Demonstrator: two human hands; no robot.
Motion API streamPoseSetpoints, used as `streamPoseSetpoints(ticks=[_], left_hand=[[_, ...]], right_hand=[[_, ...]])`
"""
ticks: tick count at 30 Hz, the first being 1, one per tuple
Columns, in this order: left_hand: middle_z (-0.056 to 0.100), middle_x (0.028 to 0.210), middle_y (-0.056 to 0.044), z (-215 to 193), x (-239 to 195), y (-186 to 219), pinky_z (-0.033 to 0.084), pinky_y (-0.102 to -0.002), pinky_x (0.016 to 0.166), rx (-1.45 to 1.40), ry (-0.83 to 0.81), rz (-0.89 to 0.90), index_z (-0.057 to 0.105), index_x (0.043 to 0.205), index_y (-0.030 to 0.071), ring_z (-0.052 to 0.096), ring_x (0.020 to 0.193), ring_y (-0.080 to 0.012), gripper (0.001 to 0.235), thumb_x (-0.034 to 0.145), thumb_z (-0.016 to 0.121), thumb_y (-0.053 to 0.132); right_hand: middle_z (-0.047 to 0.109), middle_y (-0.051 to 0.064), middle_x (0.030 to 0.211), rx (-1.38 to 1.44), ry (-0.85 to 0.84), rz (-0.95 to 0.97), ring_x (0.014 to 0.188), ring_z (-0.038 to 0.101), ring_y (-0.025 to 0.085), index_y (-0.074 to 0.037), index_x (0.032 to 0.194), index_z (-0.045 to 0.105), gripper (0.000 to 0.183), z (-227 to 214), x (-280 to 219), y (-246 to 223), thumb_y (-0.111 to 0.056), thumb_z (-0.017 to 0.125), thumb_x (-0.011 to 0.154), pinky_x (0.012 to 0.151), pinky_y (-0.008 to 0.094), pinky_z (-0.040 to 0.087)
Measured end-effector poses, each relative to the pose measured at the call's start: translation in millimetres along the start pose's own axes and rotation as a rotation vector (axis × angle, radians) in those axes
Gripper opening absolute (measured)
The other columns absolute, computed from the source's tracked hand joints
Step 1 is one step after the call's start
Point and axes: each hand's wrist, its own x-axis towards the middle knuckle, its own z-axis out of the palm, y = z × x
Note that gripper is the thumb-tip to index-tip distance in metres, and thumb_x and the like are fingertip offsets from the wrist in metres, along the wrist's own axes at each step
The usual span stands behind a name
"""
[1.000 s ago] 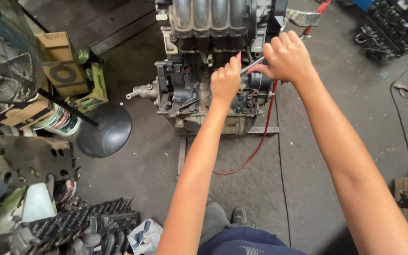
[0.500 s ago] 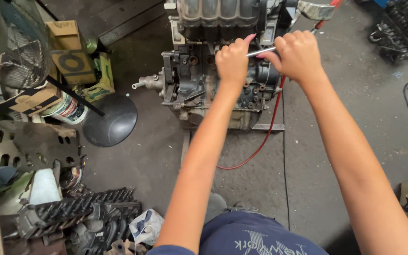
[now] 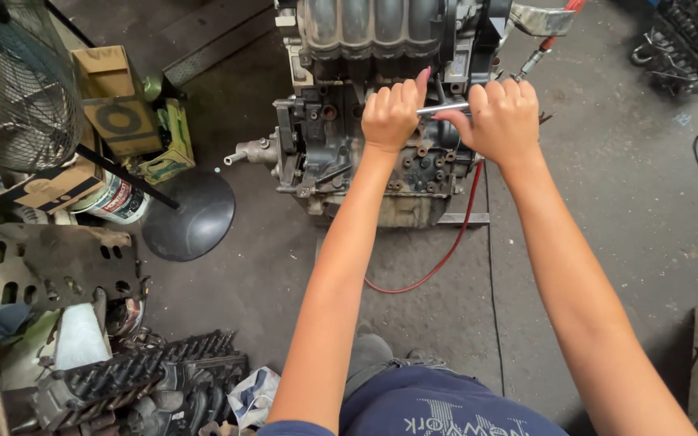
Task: Using a socket extension to work on various parts of an engine block
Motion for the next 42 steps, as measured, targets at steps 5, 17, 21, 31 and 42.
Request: streamPoseSetpoints(ticks=[5,17,21,31,42], left_hand=[[0.026,0.051,0.005,12,20,-17,0.025,-0.025,0.043,-0.095,0.059,0.172,0.033,0.057,0.02,0.029,0.044,-0.011,0.051,0.093,0.063,0.04],[0.041,0.073,0.004,14,34,-47,0.029,-0.025,0.049,-0.464,-0.078,0.689,0.04,0.078,0.02,0.038,0.053,-0.0123,0.019,0.09,0.047,0.033],[0.039,0.049,0.003,27,15,-3,0.031,-0.034,0.046,-0.163,-0.089,0.194,0.04,0.057,0.024,0.044,0.046,-0.0191,0.038,0.09,0.058,0.03],[0.027,0.051,0.003,17,29,-17,0.026,-0.029,0.044,-0.199,0.074,0.198,0.034,0.057,0.021,0.034,0.044,-0.0147,0.048,0.094,0.06,0.038],[0.026,0.053,0.005,34,47,-30,0.019,-0.026,0.046,-0.382,0.177,0.462,0.032,0.059,0.022,0.028,0.045,-0.0113,0.05,0.096,0.061,0.041]], right_hand=[[0.041,0.003,0.063,0.015,0.006,0.163,0.056,0.042,0.024,-0.014,0.07,0.039,0.069,-4,-7,-21,-0.071,0.049,0.107,0.055,0.035,0.031],[0.058,-0.005,0.07,0.259,-0.405,0.101,0.053,0.056,0.03,-0.018,0.083,0.049,0.045,-18,-2,11,-0.053,0.052,0.112,0.043,0.039,0.038],[0.055,0.008,0.059,0.161,-0.308,0.139,0.052,0.058,0.035,-0.016,0.073,0.049,0.063,-4,-9,6,-0.066,0.057,0.109,0.044,0.043,0.035],[0.052,0.003,0.057,0.111,-0.137,0.231,0.046,0.055,0.028,-0.015,0.069,0.045,0.064,-7,-3,-22,-0.067,0.059,0.104,0.041,0.039,0.033],[0.047,0.004,0.053,0.125,-0.043,0.495,0.045,0.048,0.027,-0.014,0.07,0.041,0.06,-18,-7,-55,-0.058,0.068,0.1,0.042,0.039,0.033]])
